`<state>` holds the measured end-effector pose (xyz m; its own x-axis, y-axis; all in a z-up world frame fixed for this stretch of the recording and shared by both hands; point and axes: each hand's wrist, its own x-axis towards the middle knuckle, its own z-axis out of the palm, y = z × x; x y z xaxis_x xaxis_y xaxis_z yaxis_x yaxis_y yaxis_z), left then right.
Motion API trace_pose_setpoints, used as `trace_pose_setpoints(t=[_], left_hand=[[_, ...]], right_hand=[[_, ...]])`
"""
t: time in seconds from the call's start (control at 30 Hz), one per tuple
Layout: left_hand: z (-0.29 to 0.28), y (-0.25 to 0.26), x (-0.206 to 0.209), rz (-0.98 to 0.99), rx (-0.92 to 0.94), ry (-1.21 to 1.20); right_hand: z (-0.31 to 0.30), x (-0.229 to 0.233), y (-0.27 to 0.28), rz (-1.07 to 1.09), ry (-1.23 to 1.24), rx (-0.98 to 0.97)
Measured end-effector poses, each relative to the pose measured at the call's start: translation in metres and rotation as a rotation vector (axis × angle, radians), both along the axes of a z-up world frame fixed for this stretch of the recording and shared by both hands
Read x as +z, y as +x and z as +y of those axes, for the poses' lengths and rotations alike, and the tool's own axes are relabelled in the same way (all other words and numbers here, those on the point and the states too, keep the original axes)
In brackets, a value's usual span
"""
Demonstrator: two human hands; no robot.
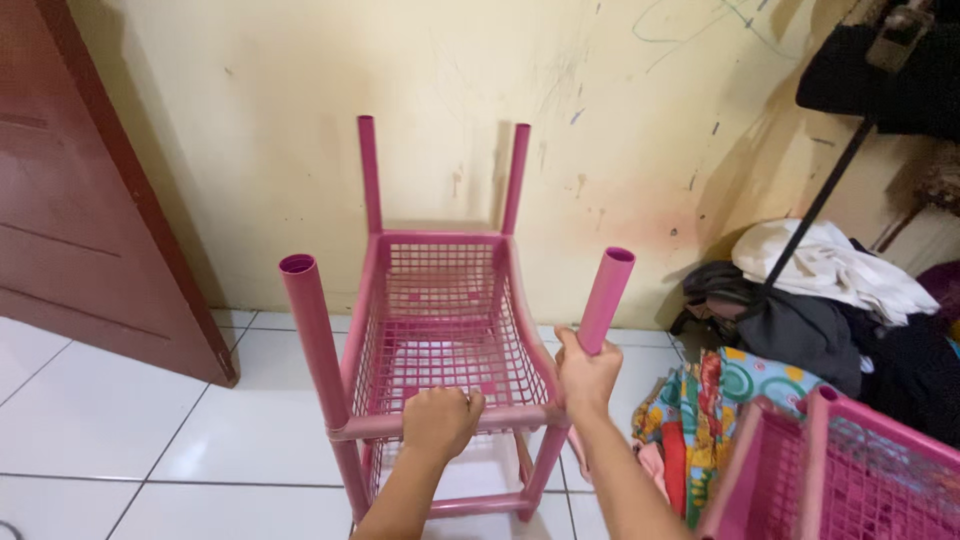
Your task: The person assembles a pink plastic storage shelf by inserting vertical poles into the basket frames. They repeatedly insert and remove the poles while adjusting the basket alignment, then place the top tray onto the assembled frame.
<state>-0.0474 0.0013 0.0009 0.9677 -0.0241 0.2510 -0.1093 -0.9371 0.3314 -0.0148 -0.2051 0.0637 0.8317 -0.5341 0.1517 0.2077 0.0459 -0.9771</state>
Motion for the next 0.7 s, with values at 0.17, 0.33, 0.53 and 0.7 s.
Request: trace_pose_setpoints(t=[0.17,0.33,0.53,0.7], left_hand=[[-0.007,-0.019,0.007,0.023,-0.038,0.012],[-0.004,-0.012,0.01,0.054,-0.057,0.004],[-0.004,-0.005,0.002,-0.002,-0.046,0.008],[-0.005,-0.011,0.004,-0.017,-0.022,-0.004]], right_hand=[[-0.031,0.005,-0.008,-0.078,0.133,0.486],[-0.031,0.003,0.002,-0.051,0.101,0.449],[-0.016,0.003,-0.007,-0.043,-0.112,0.149],[0.021,0.0,-0.021,-0.343,-0.421,-0.411]])
